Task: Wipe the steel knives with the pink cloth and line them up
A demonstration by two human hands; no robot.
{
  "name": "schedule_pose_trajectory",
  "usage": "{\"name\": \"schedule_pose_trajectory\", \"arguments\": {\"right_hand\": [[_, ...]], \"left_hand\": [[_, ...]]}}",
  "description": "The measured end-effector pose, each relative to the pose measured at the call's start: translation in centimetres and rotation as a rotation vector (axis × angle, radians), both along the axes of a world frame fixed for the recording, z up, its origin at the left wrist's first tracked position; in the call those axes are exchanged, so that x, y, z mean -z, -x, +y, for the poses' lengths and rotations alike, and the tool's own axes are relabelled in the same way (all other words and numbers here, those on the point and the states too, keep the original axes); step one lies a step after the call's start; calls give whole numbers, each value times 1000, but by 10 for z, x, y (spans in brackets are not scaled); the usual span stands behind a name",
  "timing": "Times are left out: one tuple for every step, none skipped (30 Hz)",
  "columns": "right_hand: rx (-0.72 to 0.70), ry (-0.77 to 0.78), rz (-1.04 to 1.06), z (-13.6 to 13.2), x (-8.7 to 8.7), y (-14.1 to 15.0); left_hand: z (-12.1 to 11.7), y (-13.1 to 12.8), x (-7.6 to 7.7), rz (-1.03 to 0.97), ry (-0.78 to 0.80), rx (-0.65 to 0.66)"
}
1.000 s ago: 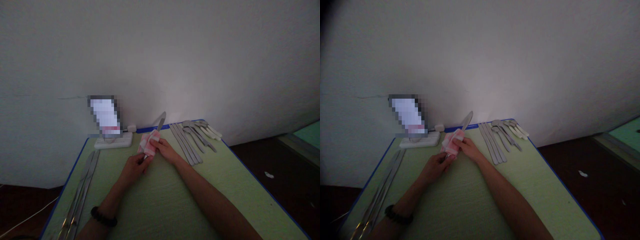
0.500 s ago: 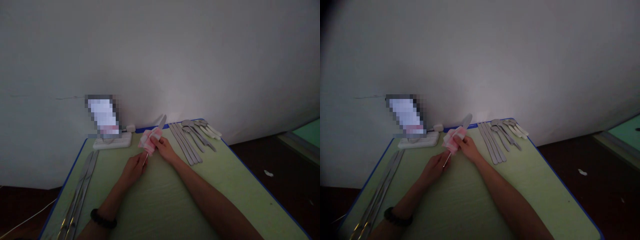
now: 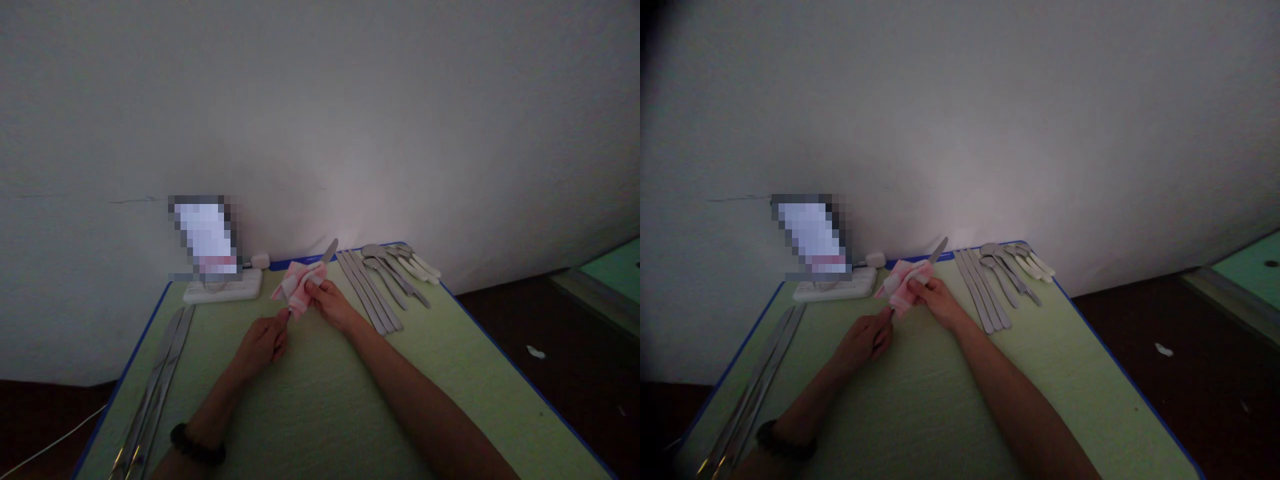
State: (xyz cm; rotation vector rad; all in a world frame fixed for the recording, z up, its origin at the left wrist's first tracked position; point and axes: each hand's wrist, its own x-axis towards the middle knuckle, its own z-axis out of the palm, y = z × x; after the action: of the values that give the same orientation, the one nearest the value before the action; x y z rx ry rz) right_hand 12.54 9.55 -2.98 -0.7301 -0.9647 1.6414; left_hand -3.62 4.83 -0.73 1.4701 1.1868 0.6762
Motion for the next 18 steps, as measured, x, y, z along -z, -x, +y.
{"name": "schedule_pose_trajectory", "arguments": {"right_hand": [[26,26,64,1,0,1],[51,51,121,2,0,2],[71,75,166,3,0,2],[89,96,201,4,-1,2],[107,111,232,5,-3,2],[123,125,262,6,-4,2],[141,138,294,7,-5,1],[158,149,324,8,-6,1],[173,157,347,8,-8,0],[180,164,359,9,-8,0],[185,166,360,9,-9,0],[188,164,350,9,-10,0],[193,158,336,9,-10,0],[198,152,321,8,-11,0],[197,148,304,8,-11,1],[185,145,285,7,-11,2],[162,140,264,6,-11,2],[129,133,238,4,-10,3]], "left_hand": [[0,0,1,-19,0,7],[0,1,1,-38,3,16],[1,2,2,-56,6,25],[1,3,3,-72,11,34],[1,4,3,-87,15,44],[1,5,4,-100,20,56],[2,6,5,-111,25,69],[2,7,6,-118,31,84],[2,7,6,-121,34,97],[2,7,5,-116,34,107],[2,7,5,-105,29,111],[2,7,3,-92,17,113],[1,6,2,-79,3,114],[1,6,0,-69,-10,114],[1,5,-2,-62,-16,111],[0,5,-3,-57,-15,111],[0,4,-4,-55,-7,110],[0,4,-5,-51,6,107]]}}
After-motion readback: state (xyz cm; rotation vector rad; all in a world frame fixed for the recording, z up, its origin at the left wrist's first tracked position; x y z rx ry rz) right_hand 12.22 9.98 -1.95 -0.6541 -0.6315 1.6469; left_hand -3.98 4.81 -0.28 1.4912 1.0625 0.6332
